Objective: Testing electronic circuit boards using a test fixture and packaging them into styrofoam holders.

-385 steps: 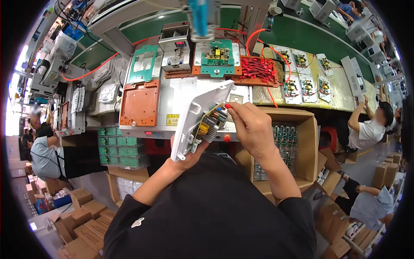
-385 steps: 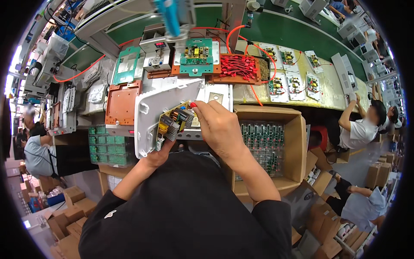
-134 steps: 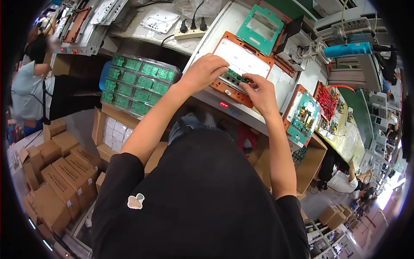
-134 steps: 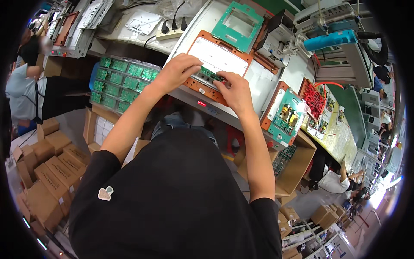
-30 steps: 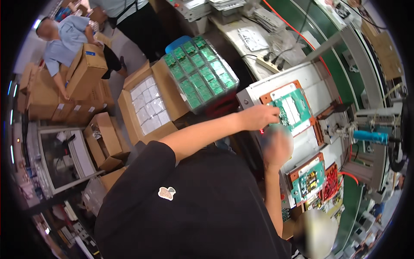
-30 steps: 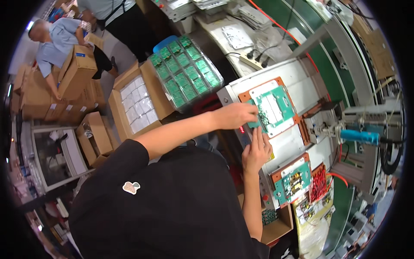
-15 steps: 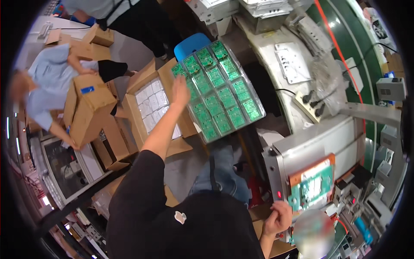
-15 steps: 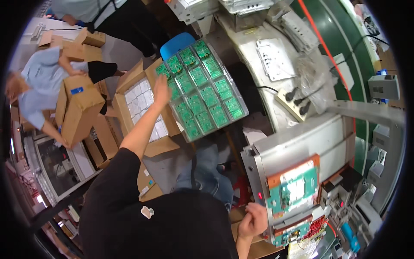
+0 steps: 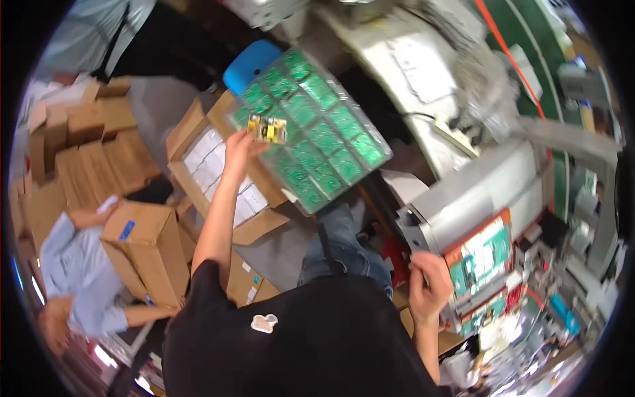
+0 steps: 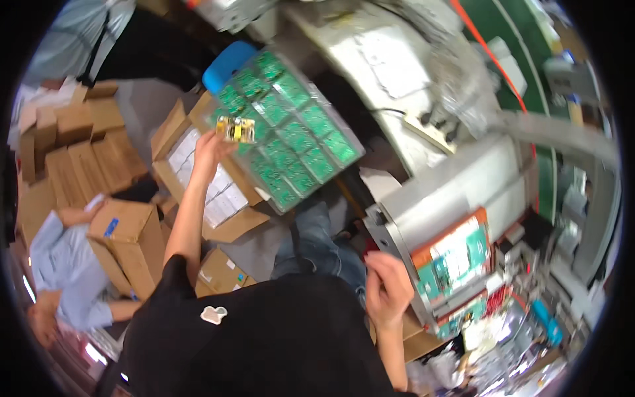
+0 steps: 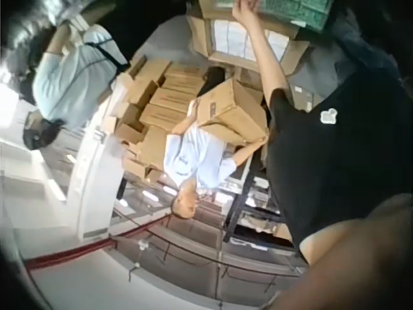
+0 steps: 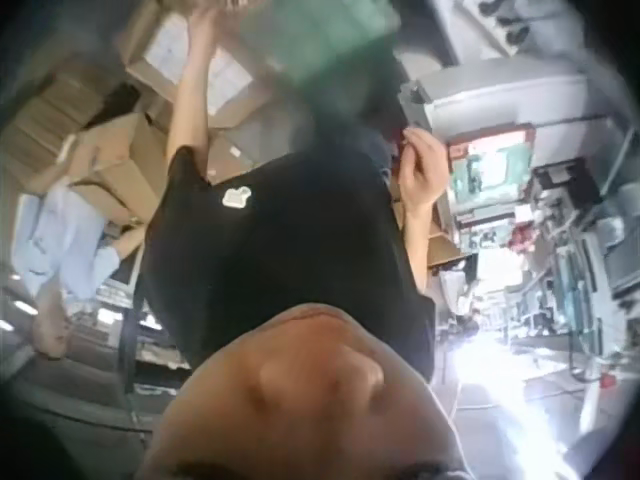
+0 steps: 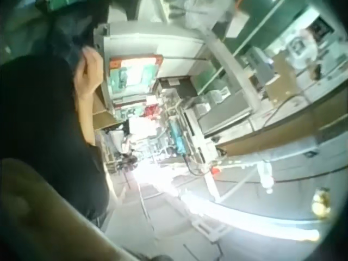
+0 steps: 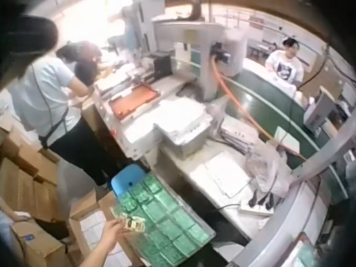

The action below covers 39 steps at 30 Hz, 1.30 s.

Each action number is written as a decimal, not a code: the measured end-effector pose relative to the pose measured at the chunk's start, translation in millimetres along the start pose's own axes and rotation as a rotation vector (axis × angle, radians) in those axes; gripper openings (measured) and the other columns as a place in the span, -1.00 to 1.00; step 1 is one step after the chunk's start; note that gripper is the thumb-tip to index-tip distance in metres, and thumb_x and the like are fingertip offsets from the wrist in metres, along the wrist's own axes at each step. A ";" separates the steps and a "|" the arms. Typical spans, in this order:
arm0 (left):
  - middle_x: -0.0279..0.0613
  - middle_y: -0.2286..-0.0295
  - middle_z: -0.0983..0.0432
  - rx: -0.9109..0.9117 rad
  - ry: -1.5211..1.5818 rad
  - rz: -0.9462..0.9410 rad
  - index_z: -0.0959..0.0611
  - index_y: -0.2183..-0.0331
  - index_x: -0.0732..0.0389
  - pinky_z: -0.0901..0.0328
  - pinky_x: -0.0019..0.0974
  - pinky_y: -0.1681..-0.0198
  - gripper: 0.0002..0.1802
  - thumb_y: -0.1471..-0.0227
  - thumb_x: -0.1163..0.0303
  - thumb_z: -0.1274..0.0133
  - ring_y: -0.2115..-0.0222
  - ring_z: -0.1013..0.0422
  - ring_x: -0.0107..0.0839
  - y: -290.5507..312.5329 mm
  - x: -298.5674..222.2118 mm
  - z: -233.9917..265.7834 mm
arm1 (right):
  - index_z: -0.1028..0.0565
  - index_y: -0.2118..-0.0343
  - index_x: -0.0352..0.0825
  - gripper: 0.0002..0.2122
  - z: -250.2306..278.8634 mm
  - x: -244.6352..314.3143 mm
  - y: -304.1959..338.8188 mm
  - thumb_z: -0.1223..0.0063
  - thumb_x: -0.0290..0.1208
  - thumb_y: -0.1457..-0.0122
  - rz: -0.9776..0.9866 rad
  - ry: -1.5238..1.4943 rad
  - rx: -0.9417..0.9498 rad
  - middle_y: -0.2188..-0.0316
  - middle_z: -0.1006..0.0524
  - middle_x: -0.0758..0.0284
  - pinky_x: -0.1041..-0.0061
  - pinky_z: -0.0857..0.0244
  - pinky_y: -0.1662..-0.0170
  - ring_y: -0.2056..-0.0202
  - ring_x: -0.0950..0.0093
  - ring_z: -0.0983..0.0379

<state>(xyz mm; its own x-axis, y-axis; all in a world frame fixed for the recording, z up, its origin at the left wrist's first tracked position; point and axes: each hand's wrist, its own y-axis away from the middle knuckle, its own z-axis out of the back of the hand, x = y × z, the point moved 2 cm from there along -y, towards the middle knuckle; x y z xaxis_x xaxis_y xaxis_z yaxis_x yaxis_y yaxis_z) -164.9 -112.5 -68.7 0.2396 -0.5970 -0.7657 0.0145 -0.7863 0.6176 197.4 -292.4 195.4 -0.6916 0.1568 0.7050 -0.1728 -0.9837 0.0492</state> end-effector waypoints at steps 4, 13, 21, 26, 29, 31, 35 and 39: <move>0.03 0.14 -0.58 0.404 0.249 0.061 -0.47 -0.03 0.43 -0.47 -0.09 0.06 -0.62 -0.27 0.39 0.12 0.17 -0.57 -0.17 105.9 -27.2 -108.5 | -0.54 0.07 -0.39 -0.60 -13.1 12.7 -8.8 -0.34 -0.61 0.05 -0.025 -0.006 -0.054 0.10 -0.52 0.19 0.40 -0.39 0.07 0.09 0.27 -0.48; -0.08 0.23 -0.60 1.070 -0.195 0.143 -0.45 -0.05 0.44 -0.46 -0.36 0.16 -0.60 -0.31 0.35 0.09 0.24 -0.58 -0.35 187.9 -13.2 -275.5 | -0.54 0.11 -0.33 -0.61 14.0 -58.4 52.1 -0.33 -0.60 0.07 -0.132 0.148 -0.425 0.16 -0.50 0.22 0.43 -0.39 0.15 0.18 0.32 -0.48; -0.18 0.30 -0.55 1.032 -0.776 0.030 -0.49 -0.02 0.37 -0.38 -0.41 0.48 -0.63 -0.23 0.40 -0.05 0.46 -0.50 -0.51 155.6 -15.0 -298.0 | -0.49 0.10 -0.36 -0.65 4.1 -118.8 37.9 -0.29 -0.60 0.00 -0.146 -0.154 -0.389 0.13 -0.51 0.21 0.42 -0.39 0.11 0.15 0.31 -0.49; -0.11 0.14 -0.46 0.937 -0.942 -0.979 -0.55 0.02 0.18 -0.38 -0.22 0.20 -0.55 0.00 0.46 -0.22 0.21 -0.46 -0.18 156.8 -20.6 -301.0 | -0.50 0.09 -0.37 -0.66 -0.7 -122.5 23.9 -0.27 -0.58 -0.02 -0.060 -0.022 -0.364 0.14 -0.52 0.19 0.36 -0.39 0.05 0.12 0.19 -0.49; -0.12 0.15 -0.47 0.977 -0.915 -1.067 -0.59 0.08 0.19 -0.36 -0.14 0.11 -0.59 0.03 0.42 -0.26 0.16 -0.43 -0.12 153.5 -8.5 -305.6 | -0.49 0.09 -0.36 -0.66 -5.1 -122.9 22.5 -0.26 -0.57 -0.02 -0.044 -0.005 -0.379 0.13 -0.51 0.19 0.33 -0.38 0.04 0.10 0.18 -0.47; -0.14 0.19 -0.47 0.978 -0.939 -1.118 -0.61 0.10 0.19 -0.36 -0.16 0.11 -0.60 0.04 0.42 -0.27 0.17 -0.44 -0.13 152.3 -9.9 -306.4 | -0.49 0.09 -0.36 -0.66 -7.4 -125.3 22.1 -0.26 -0.56 -0.02 -0.046 0.013 -0.394 0.13 -0.51 0.20 0.31 -0.37 0.03 0.09 0.17 -0.45; -0.16 0.20 -0.48 0.936 -0.948 -1.155 -0.63 0.12 0.20 -0.36 -0.17 0.12 -0.62 0.05 0.41 -0.27 0.18 -0.44 -0.14 150.1 -12.6 -310.2 | -0.50 0.08 -0.35 -0.63 -5.9 -126.4 19.2 -0.26 -0.57 0.01 -0.035 0.084 -0.427 0.13 -0.53 0.20 0.28 -0.36 0.03 0.09 0.17 -0.46; -0.18 0.19 -0.48 0.977 -0.923 -1.200 -0.63 0.14 0.19 -0.36 -0.16 0.13 -0.64 0.06 0.42 -0.27 0.19 -0.44 -0.14 145.0 -14.4 -310.5 | -0.50 0.07 -0.34 -0.64 -11.5 -124.4 21.1 -0.25 -0.57 -0.01 -0.052 0.167 -0.406 0.13 -0.56 0.19 0.28 -0.34 -0.01 0.07 0.18 -0.47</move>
<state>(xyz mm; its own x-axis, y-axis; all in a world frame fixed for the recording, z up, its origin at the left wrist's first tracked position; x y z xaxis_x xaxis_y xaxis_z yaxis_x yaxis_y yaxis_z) 135.2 -168.6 87.7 -0.0363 0.6903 -0.7226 -0.8447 -0.4076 -0.3470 271.8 -331.7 100.6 -0.7728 0.2495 0.5835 -0.4485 -0.8653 -0.2240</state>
